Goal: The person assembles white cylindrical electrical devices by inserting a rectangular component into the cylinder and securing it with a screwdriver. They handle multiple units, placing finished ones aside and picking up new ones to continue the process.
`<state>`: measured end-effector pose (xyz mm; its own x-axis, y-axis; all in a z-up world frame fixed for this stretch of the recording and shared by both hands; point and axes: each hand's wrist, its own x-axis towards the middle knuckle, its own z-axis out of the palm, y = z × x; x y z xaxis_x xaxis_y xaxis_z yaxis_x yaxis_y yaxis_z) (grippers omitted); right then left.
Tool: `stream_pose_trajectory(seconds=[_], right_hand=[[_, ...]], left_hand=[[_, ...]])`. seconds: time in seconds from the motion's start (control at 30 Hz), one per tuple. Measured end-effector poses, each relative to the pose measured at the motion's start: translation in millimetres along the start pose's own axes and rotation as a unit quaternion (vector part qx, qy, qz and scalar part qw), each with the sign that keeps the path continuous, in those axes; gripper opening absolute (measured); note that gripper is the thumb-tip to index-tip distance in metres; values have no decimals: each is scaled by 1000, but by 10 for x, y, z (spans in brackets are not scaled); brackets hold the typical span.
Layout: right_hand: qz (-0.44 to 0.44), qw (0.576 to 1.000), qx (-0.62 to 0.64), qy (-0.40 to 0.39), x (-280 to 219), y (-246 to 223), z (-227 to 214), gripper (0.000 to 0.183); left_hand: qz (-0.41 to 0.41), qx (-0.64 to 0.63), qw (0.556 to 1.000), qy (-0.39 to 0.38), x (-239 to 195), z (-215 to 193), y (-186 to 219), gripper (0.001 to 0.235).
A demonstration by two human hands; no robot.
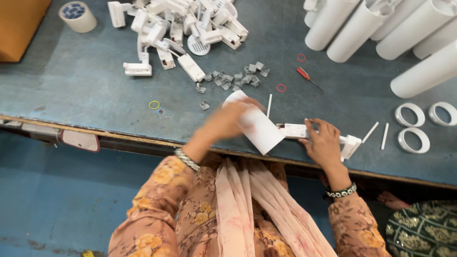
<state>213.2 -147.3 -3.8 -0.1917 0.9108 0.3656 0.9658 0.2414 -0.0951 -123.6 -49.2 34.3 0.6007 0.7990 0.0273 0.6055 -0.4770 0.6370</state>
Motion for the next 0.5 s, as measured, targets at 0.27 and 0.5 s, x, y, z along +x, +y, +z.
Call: stream_pose_trajectory(seconds=[0.27,0.5], right_hand=[[9,998,37,-40,-50,-255,-3,66],[33,994,109,-4,-63,-313,-91,54]], left_hand=[[-78,211,958,176,-262,-28,-1088,33],[-45,-371,902,218,129,-28,-777,35]])
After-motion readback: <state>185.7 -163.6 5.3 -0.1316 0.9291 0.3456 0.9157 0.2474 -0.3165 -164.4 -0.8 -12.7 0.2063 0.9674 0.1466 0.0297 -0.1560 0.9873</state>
